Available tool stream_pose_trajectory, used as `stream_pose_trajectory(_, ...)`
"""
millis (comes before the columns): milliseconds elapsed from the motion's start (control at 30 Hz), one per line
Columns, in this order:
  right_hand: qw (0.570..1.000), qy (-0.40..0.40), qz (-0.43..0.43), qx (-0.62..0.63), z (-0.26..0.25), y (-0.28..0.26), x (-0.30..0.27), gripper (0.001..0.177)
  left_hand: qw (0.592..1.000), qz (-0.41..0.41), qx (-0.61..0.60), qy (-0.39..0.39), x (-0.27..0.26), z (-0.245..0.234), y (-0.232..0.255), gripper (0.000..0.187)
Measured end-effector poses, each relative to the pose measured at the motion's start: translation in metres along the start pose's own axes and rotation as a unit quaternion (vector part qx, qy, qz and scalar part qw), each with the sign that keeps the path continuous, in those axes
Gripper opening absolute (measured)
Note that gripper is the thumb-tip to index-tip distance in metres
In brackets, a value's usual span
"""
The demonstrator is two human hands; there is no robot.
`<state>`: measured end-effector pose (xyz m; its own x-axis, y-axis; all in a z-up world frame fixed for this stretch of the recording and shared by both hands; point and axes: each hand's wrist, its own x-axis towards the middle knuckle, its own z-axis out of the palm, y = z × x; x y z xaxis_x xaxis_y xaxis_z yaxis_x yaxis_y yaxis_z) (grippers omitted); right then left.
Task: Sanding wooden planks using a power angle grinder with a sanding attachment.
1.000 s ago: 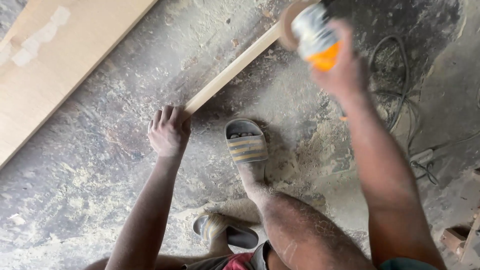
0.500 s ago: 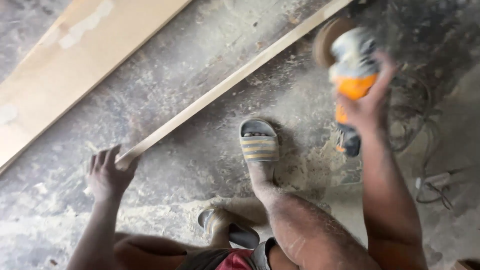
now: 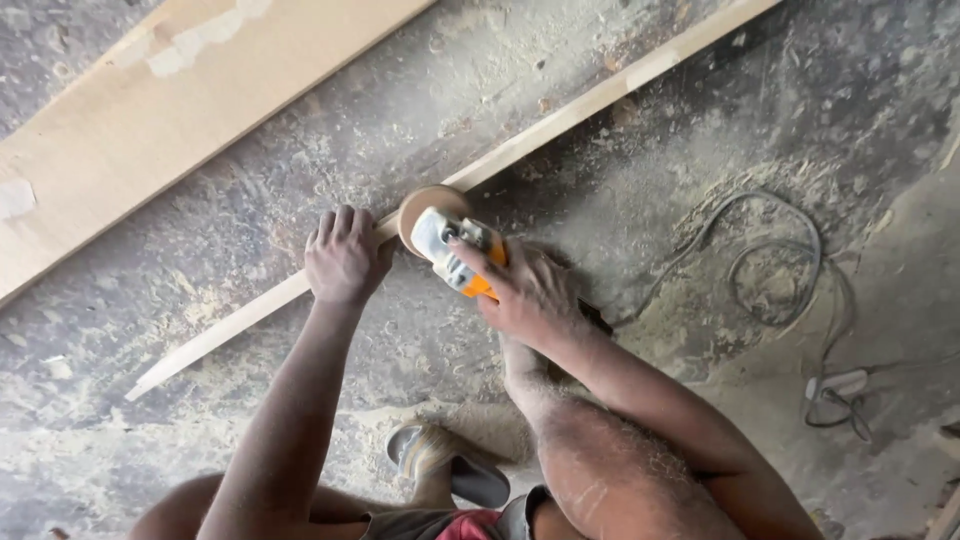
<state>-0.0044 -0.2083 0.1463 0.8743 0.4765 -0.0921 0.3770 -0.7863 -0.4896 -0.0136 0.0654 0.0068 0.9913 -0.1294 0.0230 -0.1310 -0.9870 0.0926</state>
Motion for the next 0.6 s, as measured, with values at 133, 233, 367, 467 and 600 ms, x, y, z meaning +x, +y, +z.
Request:
stream_pose_trajectory(133,0.996,-0.009,0.072,-0.044,0.005,0.033,-0.015,0.086,1.0,0.005,-0.006,-0.006,-0.006,0.007,-0.002,0.036)
stream_pose_trajectory(233,0.983,0.048,0.144,-0.106,-0.014,0.066,-0.015,0.08,0.999,0.021,0.015,0.044,0.004,0.004,-0.002,0.035)
stream_pose_trajectory(367,0.96,0.075,0.258,-0.074,-0.069,0.092,-0.001,0.079,0.997,0.023,0.034,0.064,-0.001,-0.002,0.001,0.026)
stream_pose_trajectory(467,0.927,0.043,0.369,-0.047,-0.098,0.112,0.02,0.082,0.997,0.028,0.022,0.064,0.003,-0.003,0.0,0.025)
stream_pose_trajectory(600,0.927,0.042,0.374,-0.001,-0.098,0.11,0.035,0.094,0.999,-0.014,0.0,-0.04,0.01,-0.041,0.012,0.021)
